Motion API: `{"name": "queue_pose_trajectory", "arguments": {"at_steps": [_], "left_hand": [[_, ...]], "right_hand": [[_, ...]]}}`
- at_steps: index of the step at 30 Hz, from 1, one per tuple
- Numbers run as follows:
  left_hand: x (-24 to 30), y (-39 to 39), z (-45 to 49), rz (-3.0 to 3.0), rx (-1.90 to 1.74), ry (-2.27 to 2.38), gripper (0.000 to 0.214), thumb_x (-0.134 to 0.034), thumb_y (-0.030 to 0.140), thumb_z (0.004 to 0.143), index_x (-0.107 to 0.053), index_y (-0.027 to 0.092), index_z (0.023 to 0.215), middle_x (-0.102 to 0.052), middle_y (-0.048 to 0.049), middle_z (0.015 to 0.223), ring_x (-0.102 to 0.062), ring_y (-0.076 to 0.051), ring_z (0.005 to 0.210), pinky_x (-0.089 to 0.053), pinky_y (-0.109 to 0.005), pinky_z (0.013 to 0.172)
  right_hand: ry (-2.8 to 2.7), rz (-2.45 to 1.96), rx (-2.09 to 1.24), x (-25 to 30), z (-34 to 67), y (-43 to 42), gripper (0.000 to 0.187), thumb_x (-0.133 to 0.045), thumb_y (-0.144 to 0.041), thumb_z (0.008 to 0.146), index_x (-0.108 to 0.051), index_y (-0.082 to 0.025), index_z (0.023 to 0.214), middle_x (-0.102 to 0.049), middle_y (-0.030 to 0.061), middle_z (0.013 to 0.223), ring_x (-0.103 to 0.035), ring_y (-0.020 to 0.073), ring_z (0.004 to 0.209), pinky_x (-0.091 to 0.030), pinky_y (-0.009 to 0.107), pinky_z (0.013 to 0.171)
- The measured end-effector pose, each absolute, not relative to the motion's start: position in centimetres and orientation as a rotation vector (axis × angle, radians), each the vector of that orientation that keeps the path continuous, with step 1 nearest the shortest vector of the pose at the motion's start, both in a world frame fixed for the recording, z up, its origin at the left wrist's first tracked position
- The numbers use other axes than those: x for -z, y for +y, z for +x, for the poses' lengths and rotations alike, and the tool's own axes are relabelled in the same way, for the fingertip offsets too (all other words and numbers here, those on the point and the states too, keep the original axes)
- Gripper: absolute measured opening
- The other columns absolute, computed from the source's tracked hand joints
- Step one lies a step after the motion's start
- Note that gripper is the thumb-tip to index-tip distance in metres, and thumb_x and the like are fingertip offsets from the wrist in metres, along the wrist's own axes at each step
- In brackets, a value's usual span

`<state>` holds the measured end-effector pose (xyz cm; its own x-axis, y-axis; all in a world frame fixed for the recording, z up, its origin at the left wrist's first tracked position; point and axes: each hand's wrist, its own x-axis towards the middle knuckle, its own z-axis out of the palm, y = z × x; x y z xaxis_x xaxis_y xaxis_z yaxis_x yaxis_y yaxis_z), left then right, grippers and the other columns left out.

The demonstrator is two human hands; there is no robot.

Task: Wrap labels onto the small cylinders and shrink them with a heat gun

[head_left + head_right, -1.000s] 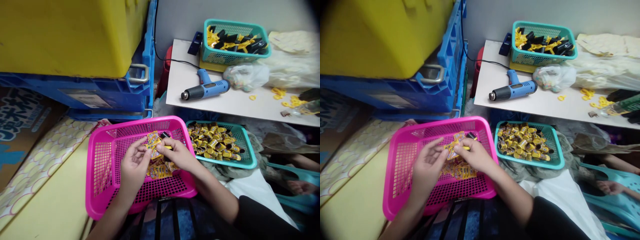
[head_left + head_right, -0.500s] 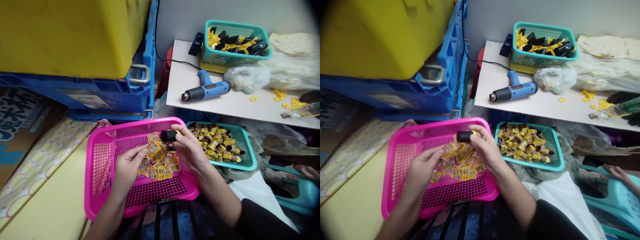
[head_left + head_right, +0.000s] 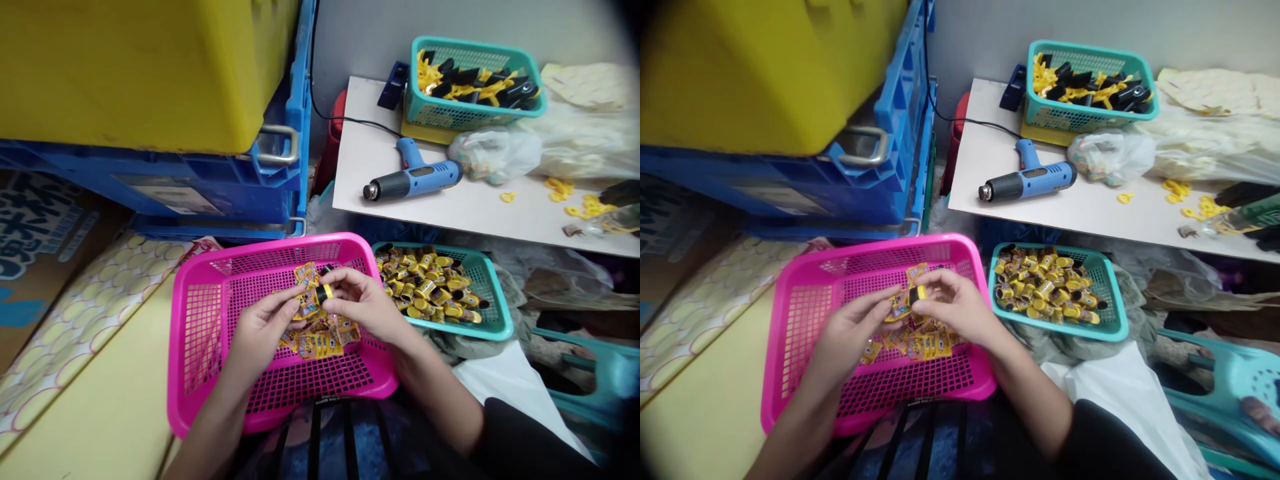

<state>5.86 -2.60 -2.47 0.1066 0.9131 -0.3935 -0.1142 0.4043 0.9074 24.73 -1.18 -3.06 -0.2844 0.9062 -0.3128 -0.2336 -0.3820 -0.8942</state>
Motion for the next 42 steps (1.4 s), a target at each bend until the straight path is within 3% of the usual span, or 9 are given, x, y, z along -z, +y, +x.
{"name": "queue_pose_trajectory", "arguments": {"at_steps": [3,6,9,14,27,32,37,40,42], "left_hand": [[2.1,-3.0,6.1,0.816,-0.894,1.13,0.034,-0.08,0.033,0.07,-0.073,0.023,0.101,-0.074,-0.0058,0.1,-0.071,-0.017,0.082,-0.062,-0.026,0.071],[2.2,-3.2,6.6,0.803,-0.925,1.088,0.03,-0.081,0.022,0.066,-0.072,0.022,0.095,-0.074,-0.0038,0.092,-0.071,-0.016,0.081,-0.061,-0.025,0.071],[2.3,-3.4,7.2,0.835,-0.971,1.071,0.026,-0.078,0.019,0.067,-0.072,0.022,0.092,-0.073,-0.0048,0.098,-0.07,-0.018,0.091,-0.06,-0.028,0.079],[2.2,-3.8,7.5,0.903,-1.032,1.067,0.026,-0.079,0.016,0.064,-0.073,0.02,0.089,-0.074,-0.0041,0.097,-0.068,-0.018,0.098,-0.056,-0.032,0.091],[2.2,-4.3,7.5,0.942,-1.052,1.058,0.028,-0.079,0.011,0.063,-0.072,0.022,0.088,-0.075,0.0001,0.093,-0.071,-0.014,0.088,-0.059,-0.021,0.078],[2.5,-4.4,7.7,0.998,-1.052,1.111,0.027,-0.08,0.013,0.063,-0.073,0.023,0.088,-0.075,0.0016,0.091,-0.071,-0.013,0.087,-0.058,-0.019,0.076],[3.5,-4.5,7.3,1.13,-1.078,1.151,0.026,-0.078,0.018,0.068,-0.071,0.022,0.092,-0.075,0.0001,0.094,-0.071,-0.016,0.088,-0.059,-0.023,0.077],[3.6,-4.3,6.6,1.444,-1.114,1.211,0.025,-0.075,0.019,0.074,-0.07,0.025,0.098,-0.073,0.0004,0.098,-0.07,-0.016,0.092,-0.058,-0.028,0.085],[3.3,-4.1,6.3,1.773,-1.129,1.242,0.026,-0.072,0.02,0.078,-0.07,0.028,0.102,-0.071,-0.0003,0.104,-0.066,-0.017,0.1,-0.054,-0.034,0.094]], "right_hand": [[-1.035,-1.065,-1.751,3.2,24.4,-1.6,0.04,-0.084,-0.034,0.06,-0.064,-0.023,0.093,-0.061,-0.0013,0.091,-0.059,0.0101,0.08,-0.05,0.026,0.074],[-0.958,-1.013,-1.803,3.3,24.0,-2.0,0.036,-0.072,-0.046,0.074,-0.066,-0.026,0.102,-0.061,0.0015,0.103,-0.058,0.0117,0.09,-0.049,0.026,0.08],[-0.71,-0.899,-2.061,3.2,23.4,-2.6,0.037,-0.06,-0.049,0.084,-0.063,-0.026,0.113,-0.062,0.0036,0.103,-0.058,0.0111,0.086,-0.048,0.027,0.081],[-0.595,-0.778,-2.119,3.3,22.5,-3.5,0.043,-0.065,-0.051,0.08,-0.064,-0.023,0.112,-0.063,0.0052,0.106,-0.057,0.0114,0.091,-0.047,0.025,0.083],[-0.566,-0.752,-2.148,4.1,22.4,-3.3,0.053,-0.079,-0.053,0.064,-0.066,-0.021,0.104,-0.063,0.0017,0.1,-0.057,0.0083,0.085,-0.044,0.021,0.079],[-0.669,-0.761,-2.053,4.8,22.4,-3.1,0.047,-0.076,-0.053,0.068,-0.066,-0.02,0.1,-0.063,0.0015,0.099,-0.055,0.0074,0.08,-0.044,0.022,0.077],[-0.804,-0.811,-1.968,5.4,22.3,-3.2,0.045,-0.07,-0.056,0.073,-0.064,-0.022,0.103,-0.064,0.0019,0.105,-0.058,0.0101,0.092,-0.043,0.025,0.087],[-0.949,-0.903,-1.884,4.4,22.1,-3.5,0.048,-0.062,-0.059,0.078,-0.062,-0.023,0.109,-0.063,0.0033,0.111,-0.058,0.0121,0.1,-0.043,0.029,0.093],[-1.033,-0.966,-1.81,3.4,22.1,-3.8,0.05,-0.062,-0.059,0.078,-0.059,-0.023,0.113,-0.063,0.0031,0.107,-0.059,0.0121,0.094,-0.047,0.029,0.087]]}}
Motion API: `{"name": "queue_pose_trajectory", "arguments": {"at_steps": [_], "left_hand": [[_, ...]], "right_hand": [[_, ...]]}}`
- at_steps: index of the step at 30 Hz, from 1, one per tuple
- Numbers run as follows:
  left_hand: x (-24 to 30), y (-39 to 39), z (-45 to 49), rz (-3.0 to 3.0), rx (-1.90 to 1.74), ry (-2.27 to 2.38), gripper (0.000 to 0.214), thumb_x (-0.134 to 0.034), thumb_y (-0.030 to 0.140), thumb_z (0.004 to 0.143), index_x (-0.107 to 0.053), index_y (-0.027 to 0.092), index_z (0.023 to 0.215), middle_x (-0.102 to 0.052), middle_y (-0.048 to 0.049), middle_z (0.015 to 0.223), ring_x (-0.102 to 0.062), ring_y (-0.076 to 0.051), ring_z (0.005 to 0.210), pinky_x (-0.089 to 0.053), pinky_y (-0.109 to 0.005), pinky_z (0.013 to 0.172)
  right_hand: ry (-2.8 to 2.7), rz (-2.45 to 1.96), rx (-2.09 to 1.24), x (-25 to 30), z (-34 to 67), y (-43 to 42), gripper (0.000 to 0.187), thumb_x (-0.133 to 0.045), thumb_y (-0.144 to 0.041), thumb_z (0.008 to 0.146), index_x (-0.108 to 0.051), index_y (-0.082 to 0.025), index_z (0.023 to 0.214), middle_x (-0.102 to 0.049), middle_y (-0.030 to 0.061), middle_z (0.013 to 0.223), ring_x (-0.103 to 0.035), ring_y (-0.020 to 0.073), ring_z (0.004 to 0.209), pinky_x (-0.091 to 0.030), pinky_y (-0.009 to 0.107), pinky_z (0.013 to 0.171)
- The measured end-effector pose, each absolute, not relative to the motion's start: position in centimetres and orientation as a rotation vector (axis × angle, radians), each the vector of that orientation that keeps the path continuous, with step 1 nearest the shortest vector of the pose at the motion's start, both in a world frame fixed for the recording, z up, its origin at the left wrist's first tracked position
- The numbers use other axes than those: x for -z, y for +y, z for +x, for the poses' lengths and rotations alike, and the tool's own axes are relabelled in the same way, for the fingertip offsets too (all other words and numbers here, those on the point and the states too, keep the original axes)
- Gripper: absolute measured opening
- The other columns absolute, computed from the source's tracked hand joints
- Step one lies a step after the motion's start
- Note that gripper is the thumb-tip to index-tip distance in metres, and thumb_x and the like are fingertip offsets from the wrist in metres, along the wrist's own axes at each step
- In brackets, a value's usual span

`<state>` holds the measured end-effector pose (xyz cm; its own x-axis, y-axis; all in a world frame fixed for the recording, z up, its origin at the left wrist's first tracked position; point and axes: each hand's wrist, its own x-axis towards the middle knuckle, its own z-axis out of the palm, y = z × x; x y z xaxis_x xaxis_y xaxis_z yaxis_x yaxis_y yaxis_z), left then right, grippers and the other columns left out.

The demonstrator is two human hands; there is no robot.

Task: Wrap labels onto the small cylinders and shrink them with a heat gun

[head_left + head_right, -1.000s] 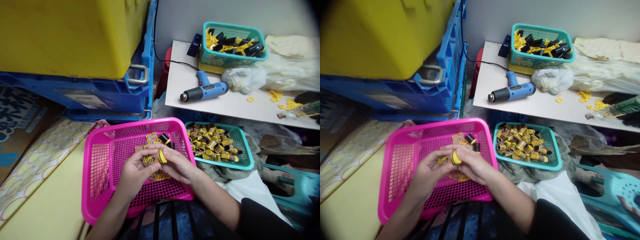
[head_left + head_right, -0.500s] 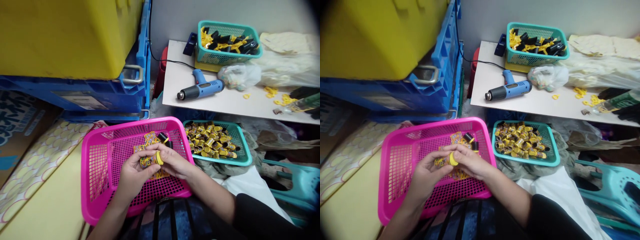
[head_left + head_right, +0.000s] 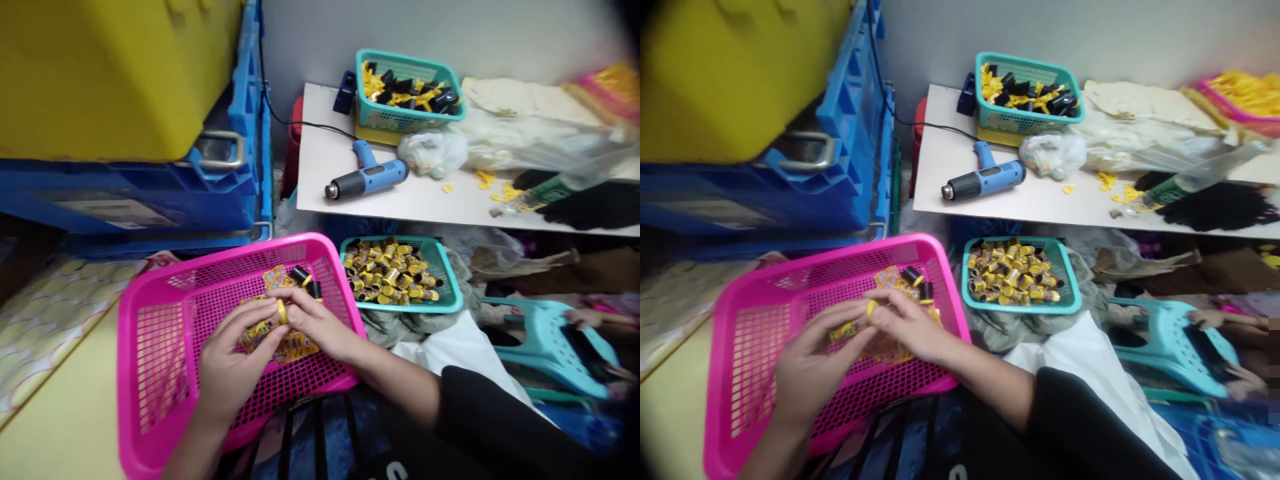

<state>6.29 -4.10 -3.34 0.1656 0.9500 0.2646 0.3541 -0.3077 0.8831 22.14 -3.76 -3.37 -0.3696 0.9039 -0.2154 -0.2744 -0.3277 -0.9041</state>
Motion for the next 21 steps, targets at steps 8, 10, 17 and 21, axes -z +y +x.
{"name": "queue_pose_trajectory", "arguments": {"at_steps": [8,10,17,21], "left_hand": [[3.0,-4.3,6.5,1.922,-0.979,1.221,0.044,-0.063,0.033,0.086,-0.056,0.032,0.129,-0.049,-0.0053,0.14,-0.06,-0.021,0.114,-0.053,-0.038,0.097],[3.2,-4.2,5.9,1.748,-0.916,1.28,0.038,-0.06,0.033,0.088,-0.058,0.032,0.126,-0.059,-0.0034,0.128,-0.065,-0.019,0.103,-0.054,-0.037,0.095],[3.6,-2.4,5.3,1.45,-0.727,1.487,0.038,-0.061,0.045,0.082,-0.067,0.023,0.113,-0.071,-0.0063,0.105,-0.068,-0.022,0.092,-0.057,-0.037,0.082],[4.9,-2.0,6.6,1.482,-0.641,1.395,0.033,-0.059,0.04,0.082,-0.069,0.021,0.107,-0.073,-0.0076,0.098,-0.07,-0.021,0.084,-0.057,-0.035,0.077]], "right_hand": [[-1.164,-1.683,-0.76,2.2,34.9,-5.6,0.036,-0.061,-0.05,0.081,-0.063,-0.023,0.105,-0.068,0.0059,0.101,-0.063,0.016,0.085,-0.052,0.031,0.075],[-1.197,-2.019,-0.591,2.6,40.0,-6.4,0.047,-0.059,-0.054,0.08,-0.062,-0.02,0.111,-0.069,0.01,0.101,-0.064,0.0211,0.086,-0.052,0.038,0.078],[-1.553,-1.986,-0.231,2.0,36.6,-5.0,0.034,-0.046,-0.047,0.09,-0.066,-0.02,0.095,-0.07,0.0101,0.095,-0.062,0.0207,0.085,-0.049,0.038,0.081],[-2.313,-1.742,-0.419,3.0,26.3,-0.7,0.028,-0.044,-0.037,0.093,-0.063,-0.017,0.098,-0.068,0.0134,0.099,-0.058,0.0251,0.096,-0.043,0.04,0.087]]}}
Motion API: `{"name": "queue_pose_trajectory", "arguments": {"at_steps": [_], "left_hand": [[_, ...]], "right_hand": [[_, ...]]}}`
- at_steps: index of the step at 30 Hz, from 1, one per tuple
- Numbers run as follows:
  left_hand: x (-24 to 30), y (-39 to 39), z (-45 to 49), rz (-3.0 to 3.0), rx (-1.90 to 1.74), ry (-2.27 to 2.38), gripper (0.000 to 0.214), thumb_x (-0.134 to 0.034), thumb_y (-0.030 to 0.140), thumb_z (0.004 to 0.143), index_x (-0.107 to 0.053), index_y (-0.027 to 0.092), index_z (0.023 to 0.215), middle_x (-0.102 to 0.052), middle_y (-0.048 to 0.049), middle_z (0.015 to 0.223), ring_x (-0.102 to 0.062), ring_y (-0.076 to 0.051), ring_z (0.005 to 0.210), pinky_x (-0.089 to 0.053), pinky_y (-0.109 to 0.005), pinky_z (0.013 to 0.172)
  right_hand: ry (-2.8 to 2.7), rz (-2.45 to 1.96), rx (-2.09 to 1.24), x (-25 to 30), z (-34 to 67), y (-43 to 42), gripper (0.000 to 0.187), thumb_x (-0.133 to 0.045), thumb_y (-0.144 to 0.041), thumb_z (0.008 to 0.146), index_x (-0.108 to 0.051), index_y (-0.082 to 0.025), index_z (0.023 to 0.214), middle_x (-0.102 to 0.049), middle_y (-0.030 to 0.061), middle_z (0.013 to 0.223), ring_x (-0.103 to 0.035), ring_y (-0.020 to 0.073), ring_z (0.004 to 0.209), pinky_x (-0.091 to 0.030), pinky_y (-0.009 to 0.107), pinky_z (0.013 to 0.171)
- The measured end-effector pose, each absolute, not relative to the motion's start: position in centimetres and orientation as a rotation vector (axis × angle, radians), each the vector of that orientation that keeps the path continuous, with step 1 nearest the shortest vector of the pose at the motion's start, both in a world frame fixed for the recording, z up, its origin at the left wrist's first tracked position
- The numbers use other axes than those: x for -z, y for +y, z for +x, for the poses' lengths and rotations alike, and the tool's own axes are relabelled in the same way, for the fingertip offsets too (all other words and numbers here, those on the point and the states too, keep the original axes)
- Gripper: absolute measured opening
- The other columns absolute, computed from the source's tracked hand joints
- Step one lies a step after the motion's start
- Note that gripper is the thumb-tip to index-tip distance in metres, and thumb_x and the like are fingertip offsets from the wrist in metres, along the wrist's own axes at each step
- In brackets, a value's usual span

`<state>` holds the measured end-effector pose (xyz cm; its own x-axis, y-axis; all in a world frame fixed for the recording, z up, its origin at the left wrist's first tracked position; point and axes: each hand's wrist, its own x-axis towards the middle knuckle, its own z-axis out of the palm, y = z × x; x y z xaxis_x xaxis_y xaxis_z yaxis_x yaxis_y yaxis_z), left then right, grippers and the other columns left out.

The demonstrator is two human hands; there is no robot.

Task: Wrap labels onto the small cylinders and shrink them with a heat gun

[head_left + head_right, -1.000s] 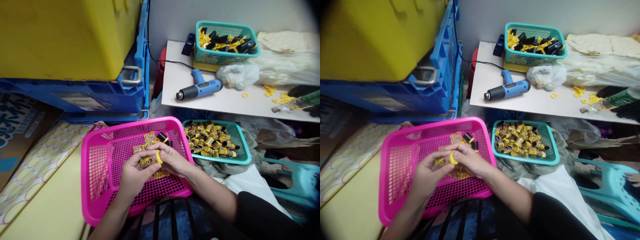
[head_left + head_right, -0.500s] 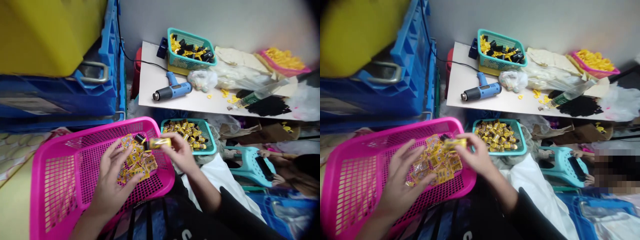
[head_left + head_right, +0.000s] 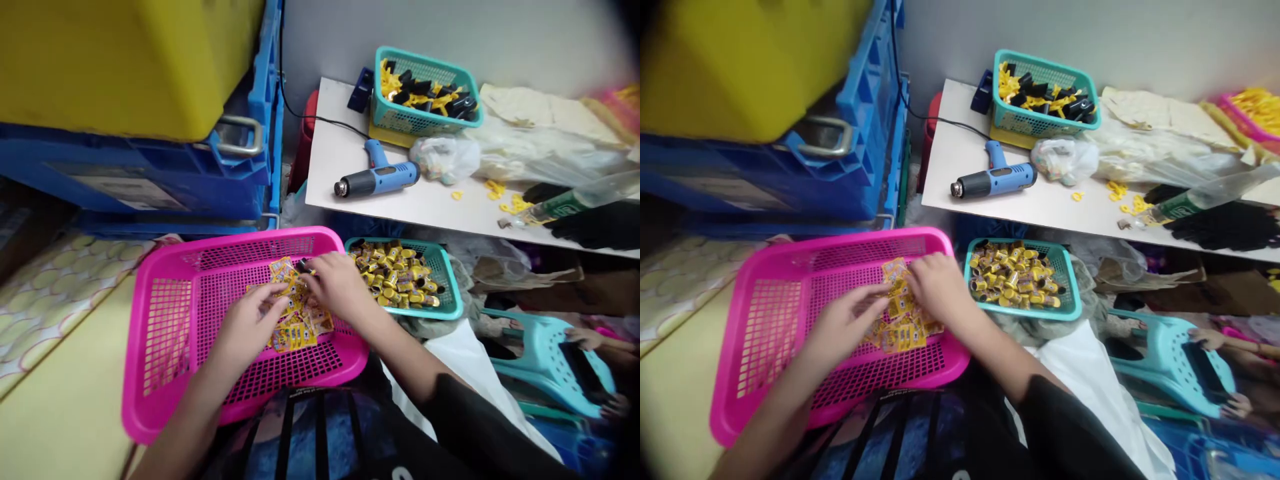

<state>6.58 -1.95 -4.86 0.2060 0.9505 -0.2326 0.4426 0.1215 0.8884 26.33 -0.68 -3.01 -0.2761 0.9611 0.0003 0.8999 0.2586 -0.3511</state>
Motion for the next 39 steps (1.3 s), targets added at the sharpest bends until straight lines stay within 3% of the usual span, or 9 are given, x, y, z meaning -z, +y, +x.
{"name": "queue_pose_trajectory", "arguments": {"at_steps": [3,6,10,16,20,26,31,35,39], "left_hand": [[5.3,-2.1,6.7,1.635,-0.589,1.384,0.024,-0.056,0.035,0.083,-0.072,0.022,0.096,-0.074,-0.0058,0.094,-0.069,-0.021,0.081,-0.055,-0.033,0.076],[5.3,-2.1,6.0,1.883,-0.335,1.316,0.018,-0.056,0.026,0.081,-0.073,0.023,0.085,-0.073,-0.0051,0.09,-0.068,-0.022,0.081,-0.052,-0.034,0.077],[5.7,-0.8,5.6,2.096,-0.075,1.302,0.022,-0.051,0.02,0.083,-0.072,0.021,0.081,-0.07,-0.0081,0.086,-0.065,-0.025,0.083,-0.049,-0.037,0.078],[8.2,1.2,7.1,2.295,-0.134,1.314,0.015,-0.061,0.025,0.081,-0.069,0.017,0.09,-0.068,-0.0125,0.096,-0.06,-0.028,0.098,-0.046,-0.038,0.086],[8.7,1.1,7.0,2.107,-0.164,1.445,0.019,-0.054,0.027,0.087,-0.069,0.018,0.095,-0.071,-0.0108,0.095,-0.064,-0.027,0.091,-0.048,-0.037,0.078],[6.2,-0.8,4.7,2.114,-0.55,1.375,0.024,-0.05,0.026,0.09,-0.073,0.027,0.096,-0.074,-0.0056,0.099,-0.066,-0.023,0.093,-0.052,-0.04,0.083],[3.0,-3.5,3.9,2.334,-1.18,1.237,0.021,-0.069,0.019,0.079,-0.075,0.039,0.083,-0.068,0.0008,0.109,-0.061,-0.02,0.101,-0.051,-0.04,0.09],[2.2,-4.4,5.3,1.888,-1.344,1.256,0.021,-0.072,0.015,0.077,-0.075,0.035,0.083,-0.059,0.0014,0.124,-0.06,-0.017,0.101,-0.054,-0.035,0.084],[2.0,-4.2,5.8,1.492,-1.156,1.193,0.017,-0.061,0.018,0.084,-0.075,0.027,0.086,-0.062,-0.0034,0.123,-0.061,-0.019,0.108,-0.055,-0.036,0.09]], "right_hand": [[-2.54,-1.924,-0.389,4.8,23.3,1.7,0.028,-0.04,-0.021,0.091,-0.056,-0.009,0.11,-0.066,0.0205,0.1,-0.057,0.0297,0.096,-0.039,0.045,0.087],[-2.554,-1.865,-0.461,5.4,23.9,2.2,0.031,-0.041,-0.012,0.085,-0.054,-0.01,0.113,-0.065,0.0188,0.102,-0.058,0.0283,0.095,-0.039,0.043,0.086],[-2.118,-1.598,-0.82,3.8,25.4,1.6,0.029,-0.05,-0.016,0.079,-0.057,-0.015,0.107,-0.065,0.0098,0.107,-0.057,0.0212,0.1,-0.042,0.035,0.088],[-1.483,-1.454,-1.031,2.5,26.0,-0.1,0.025,-0.045,-0.032,0.087,-0.061,-0.019,0.101,-0.063,0.0056,0.105,-0.056,0.0158,0.093,-0.042,0.031,0.086],[-1.263,-1.36,-1.327,3.1,26.6,-1.1,0.023,-0.04,-0.03,0.085,-0.059,-0.019,0.089,-0.06,0.0017,0.082,-0.053,0.0125,0.073,-0.042,0.026,0.068],[-1.067,-1.245,-1.441,2.9,27.0,-1.8,0.033,-0.048,-0.049,0.086,-0.057,-0.019,0.079,-0.052,-0.0018,0.066,-0.049,0.0102,0.062,-0.039,0.024,0.058],[-1.243,-1.218,-1.669,1.9,26.4,-2.5,0.055,-0.046,-0.07,0.082,-0.063,-0.018,0.081,-0.051,-0.0012,0.062,-0.047,0.0103,0.06,-0.036,0.026,0.058],[-1.311,-1.113,-1.773,1.3,25.0,-3.0,0.043,-0.06,-0.06,0.078,-0.066,-0.019,0.091,-0.056,-0.0011,0.073,-0.049,0.0094,0.067,-0.038,0.025,0.064],[-1.271,-1.153,-1.738,1.4,24.0,-2.7,0.03,-0.068,-0.047,0.076,-0.061,-0.018,0.072,-0.052,-0.0042,0.066,-0.044,0.006,0.057,-0.035,0.023,0.057]]}}
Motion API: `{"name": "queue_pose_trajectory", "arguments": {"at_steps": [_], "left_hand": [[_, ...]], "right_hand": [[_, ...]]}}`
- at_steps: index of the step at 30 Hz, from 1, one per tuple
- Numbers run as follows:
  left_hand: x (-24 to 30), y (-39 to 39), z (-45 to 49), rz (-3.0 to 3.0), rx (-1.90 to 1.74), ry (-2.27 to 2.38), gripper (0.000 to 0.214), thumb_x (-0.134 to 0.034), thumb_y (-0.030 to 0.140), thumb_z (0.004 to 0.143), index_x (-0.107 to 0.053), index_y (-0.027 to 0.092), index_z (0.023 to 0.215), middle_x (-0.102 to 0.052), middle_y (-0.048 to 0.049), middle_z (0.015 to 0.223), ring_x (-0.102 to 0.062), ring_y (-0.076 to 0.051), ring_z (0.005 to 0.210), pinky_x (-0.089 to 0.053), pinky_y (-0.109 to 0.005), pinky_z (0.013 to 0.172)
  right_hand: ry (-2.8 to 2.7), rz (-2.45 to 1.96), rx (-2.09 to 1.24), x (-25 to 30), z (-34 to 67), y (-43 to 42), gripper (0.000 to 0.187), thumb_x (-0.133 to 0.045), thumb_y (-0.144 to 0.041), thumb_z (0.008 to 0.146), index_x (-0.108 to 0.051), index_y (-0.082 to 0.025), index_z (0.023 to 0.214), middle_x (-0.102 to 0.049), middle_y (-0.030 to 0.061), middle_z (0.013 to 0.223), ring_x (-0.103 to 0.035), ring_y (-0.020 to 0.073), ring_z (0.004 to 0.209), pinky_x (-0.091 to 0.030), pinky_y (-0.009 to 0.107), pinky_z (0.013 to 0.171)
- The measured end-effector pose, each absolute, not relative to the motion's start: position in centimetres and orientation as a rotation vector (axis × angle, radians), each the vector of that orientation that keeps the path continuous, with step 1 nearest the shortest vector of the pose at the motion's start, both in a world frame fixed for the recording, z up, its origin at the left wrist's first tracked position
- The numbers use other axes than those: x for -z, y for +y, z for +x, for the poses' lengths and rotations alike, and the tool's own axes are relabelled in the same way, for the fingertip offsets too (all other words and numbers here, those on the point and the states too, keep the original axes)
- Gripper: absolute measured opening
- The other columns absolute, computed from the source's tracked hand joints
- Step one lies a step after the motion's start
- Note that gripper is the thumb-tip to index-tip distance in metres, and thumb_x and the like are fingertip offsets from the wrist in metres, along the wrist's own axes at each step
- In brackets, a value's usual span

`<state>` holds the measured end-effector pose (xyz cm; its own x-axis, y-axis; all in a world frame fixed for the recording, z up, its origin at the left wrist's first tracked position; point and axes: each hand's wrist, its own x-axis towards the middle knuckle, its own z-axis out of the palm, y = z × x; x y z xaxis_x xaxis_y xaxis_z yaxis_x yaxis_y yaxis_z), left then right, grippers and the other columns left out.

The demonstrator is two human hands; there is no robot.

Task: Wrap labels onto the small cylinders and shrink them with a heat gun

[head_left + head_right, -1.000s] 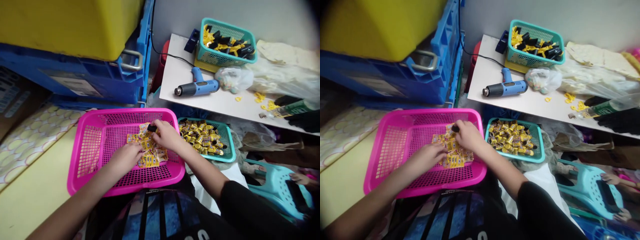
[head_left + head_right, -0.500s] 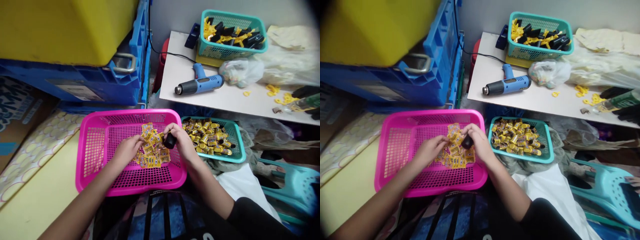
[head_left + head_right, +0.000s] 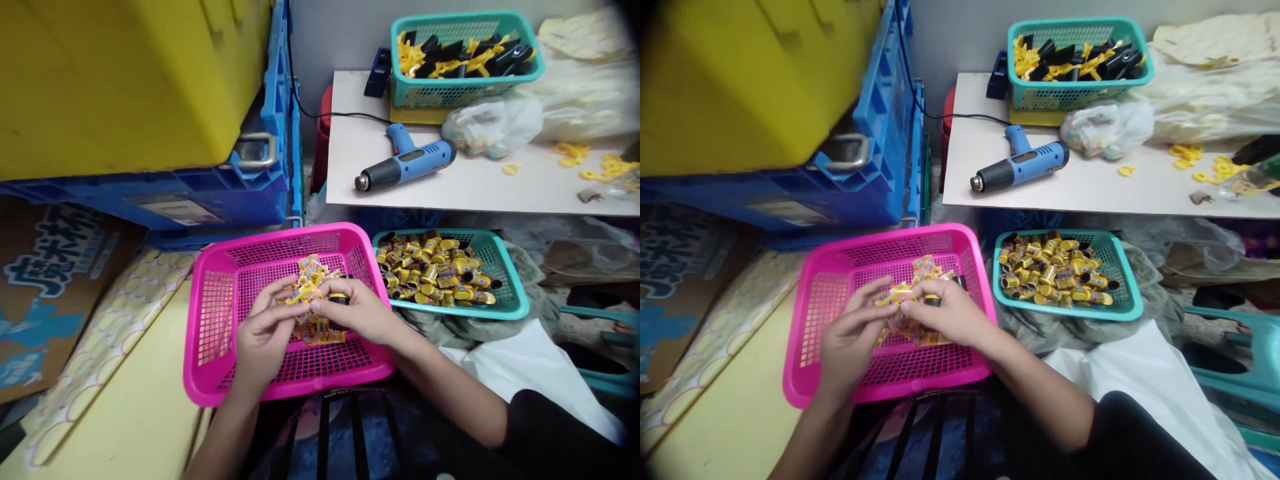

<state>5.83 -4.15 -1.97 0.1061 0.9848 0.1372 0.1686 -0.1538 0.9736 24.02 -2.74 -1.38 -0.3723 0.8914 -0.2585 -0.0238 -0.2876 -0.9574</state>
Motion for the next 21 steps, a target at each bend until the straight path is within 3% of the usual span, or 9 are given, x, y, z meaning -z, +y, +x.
{"name": "queue_pose_trajectory", "arguments": {"at_steps": [2,4,6,8,12,14,17,21], "left_hand": [[1.8,-3.8,5.7,1.256,-1.091,1.18,0.022,-0.06,0.025,0.085,-0.071,0.026,0.104,-0.065,-0.0062,0.117,-0.062,-0.022,0.109,-0.056,-0.037,0.088],[1.6,-3.3,5.7,1.094,-1.031,1.202,0.042,-0.067,0.029,0.079,-0.061,0.024,0.121,-0.069,-0.0056,0.101,-0.067,-0.019,0.094,-0.059,-0.033,0.078],[1.6,-3.0,5.9,1.061,-0.992,1.264,0.057,-0.077,0.027,0.069,-0.058,0.022,0.123,-0.067,-0.0003,0.08,-0.067,-0.014,0.074,-0.058,-0.026,0.067],[1.5,-2.8,6.3,1.077,-1.021,1.337,0.055,-0.08,0.023,0.064,-0.063,0.02,0.116,-0.063,0.0037,0.067,-0.064,-0.011,0.064,-0.057,-0.021,0.062],[1.4,-3.2,6.7,1.131,-1.094,1.474,0.029,-0.075,0.028,0.071,-0.073,0.019,0.098,-0.073,-0.0019,0.076,-0.069,-0.014,0.068,-0.06,-0.024,0.065],[1.4,-3.4,6.5,1.154,-1.103,1.547,0.021,-0.073,0.031,0.074,-0.076,0.018,0.091,-0.075,-0.0036,0.08,-0.07,-0.016,0.066,-0.061,-0.026,0.062],[1.7,-3.4,5.9,1.216,-1.114,1.56,0.019,-0.072,0.031,0.074,-0.077,0.02,0.09,-0.076,-0.0033,0.082,-0.071,-0.017,0.067,-0.062,-0.029,0.064],[2.2,-3.4,5.5,1.299,-1.108,1.477,0.019,-0.071,0.031,0.077,-0.076,0.025,0.094,-0.076,-0.0026,0.089,-0.072,-0.018,0.08,-0.062,-0.03,0.074]], "right_hand": [[-1.289,-1.192,-1.659,1.5,23.9,-2.4,0.031,-0.068,-0.044,0.076,-0.057,-0.017,0.067,-0.051,-0.0045,0.064,-0.042,0.0055,0.055,-0.034,0.023,0.056],[-1.313,-1.217,-1.615,1.7,23.9,-2.2,0.029,-0.067,-0.043,0.077,-0.057,-0.017,0.067,-0.052,-0.0045,0.063,-0.043,0.006,0.056,-0.033,0.023,0.056],[-1.352,-1.236,-1.587,1.8,23.8,-2.0,0.029,-0.066,-0.044,0.078,-0.058,-0.017,0.066,-0.051,-0.0042,0.061,-0.044,0.0069,0.057,-0.033,0.023,0.057],[-1.396,-1.256,-1.549,2.1,23.6,-2.0,0.034,-0.064,-0.046,0.079,-0.057,-0.017,0.062,-0.051,-0.0032,0.06,-0.044,0.0079,0.059,-0.034,0.024,0.059],[-1.165,-1.179,-1.646,2.7,23.8,-2.0,0.033,-0.053,-0.05,0.083,-0.061,-0.019,0.075,-0.051,-0.0013,0.067,-0.045,0.0094,0.063,-0.035,0.023,0.057],[-0.875,-1.053,-1.748,2.6,24.2,-1.9,0.026,-0.057,-0.045,0.077,-0.059,-0.021,0.088,-0.054,-0.0004,0.079,-0.048,0.0099,0.067,-0.036,0.022,0.055],[-0.653,-0.944,-1.818,2.0,25.1,-1.7,0.031,-0.067,-0.031,0.066,-0.056,-0.022,0.093,-0.058,0.0003,0.09,-0.054,0.0104,0.074,-0.042,0.021,0.059],[-0.772,-0.937,-1.786,1.5,25.9,-1.4,0.034,-0.075,-0.034,0.069,-0.059,-0.022,0.096,-0.062,-0.0012,0.084,-0.054,0.0069,0.066,-0.044,0.021,0.063]]}}
